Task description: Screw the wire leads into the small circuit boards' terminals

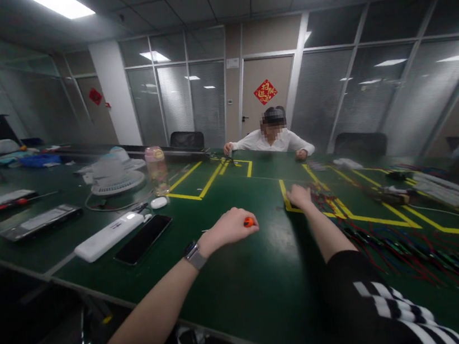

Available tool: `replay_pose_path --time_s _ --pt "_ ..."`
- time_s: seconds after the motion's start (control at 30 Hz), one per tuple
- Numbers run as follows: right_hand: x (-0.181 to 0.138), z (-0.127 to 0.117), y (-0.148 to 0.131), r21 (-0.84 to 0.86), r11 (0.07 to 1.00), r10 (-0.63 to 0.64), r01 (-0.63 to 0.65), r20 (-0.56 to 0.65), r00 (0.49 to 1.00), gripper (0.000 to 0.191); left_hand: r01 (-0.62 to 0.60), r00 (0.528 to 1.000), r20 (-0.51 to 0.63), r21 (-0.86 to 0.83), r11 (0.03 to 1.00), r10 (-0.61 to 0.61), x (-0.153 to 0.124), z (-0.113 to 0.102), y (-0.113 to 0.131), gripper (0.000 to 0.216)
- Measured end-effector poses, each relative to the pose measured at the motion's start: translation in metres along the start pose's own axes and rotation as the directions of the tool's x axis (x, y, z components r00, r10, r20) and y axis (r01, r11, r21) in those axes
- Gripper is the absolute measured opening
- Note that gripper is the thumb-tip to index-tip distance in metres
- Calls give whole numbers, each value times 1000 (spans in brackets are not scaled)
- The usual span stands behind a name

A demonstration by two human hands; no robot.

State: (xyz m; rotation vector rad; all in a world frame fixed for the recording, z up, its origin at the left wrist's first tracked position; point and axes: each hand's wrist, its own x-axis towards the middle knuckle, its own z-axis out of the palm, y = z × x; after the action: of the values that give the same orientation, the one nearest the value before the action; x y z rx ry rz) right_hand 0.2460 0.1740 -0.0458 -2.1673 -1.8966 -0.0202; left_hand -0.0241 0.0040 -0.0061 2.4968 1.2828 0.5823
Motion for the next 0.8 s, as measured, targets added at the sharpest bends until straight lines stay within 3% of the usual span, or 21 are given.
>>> replay_pose_path --time_s 0.2,0.33,0.37,0.4,0.47,0.5,0.57,0.63,0.67,0.73,0.8 --pt "-33 -2 -28 163 976 -127 142 -102 987 31 13 1000 12 27 1000 -14 0 1 1 23" --pt "-89 9 -64 303 903 -282 306 -119 952 36 56 991 -122 16 998 -53 1 -5 2 24" --pt "-108 11 -71 357 862 -341 359 -116 933 37 73 980 -182 -39 997 -79 1 -8 3 28" --pt "-129 12 -77 496 750 -434 438 -132 891 38 68 963 -251 -114 991 -95 2 -13 3 33" --pt "-169 11 -86 659 580 -518 479 -156 841 35 -19 896 -423 -337 941 -133 2 -23 4 40" --pt "-186 9 -88 688 543 -538 482 -156 829 33 -102 879 -449 -507 856 -162 2 -28 5 41" --pt "-214 4 -90 733 515 -520 445 -147 842 30 -250 884 -412 -815 523 -220 2 -36 8 39" --pt "-229 1 -91 760 520 -470 390 -126 873 29 -370 890 -409 -906 207 -203 2 -38 13 34" --pt "-232 0 -91 773 522 -446 361 -114 888 29 -391 895 -403 -915 97 -193 2 -37 15 32" --pt "-234 -1 -90 793 522 -413 315 -88 906 28 -371 917 -361 -928 -30 -168 2 -31 19 29" --pt "-233 -1 -90 804 520 -402 290 -69 913 28 -336 930 -324 -941 -43 -171 4 -23 23 29"
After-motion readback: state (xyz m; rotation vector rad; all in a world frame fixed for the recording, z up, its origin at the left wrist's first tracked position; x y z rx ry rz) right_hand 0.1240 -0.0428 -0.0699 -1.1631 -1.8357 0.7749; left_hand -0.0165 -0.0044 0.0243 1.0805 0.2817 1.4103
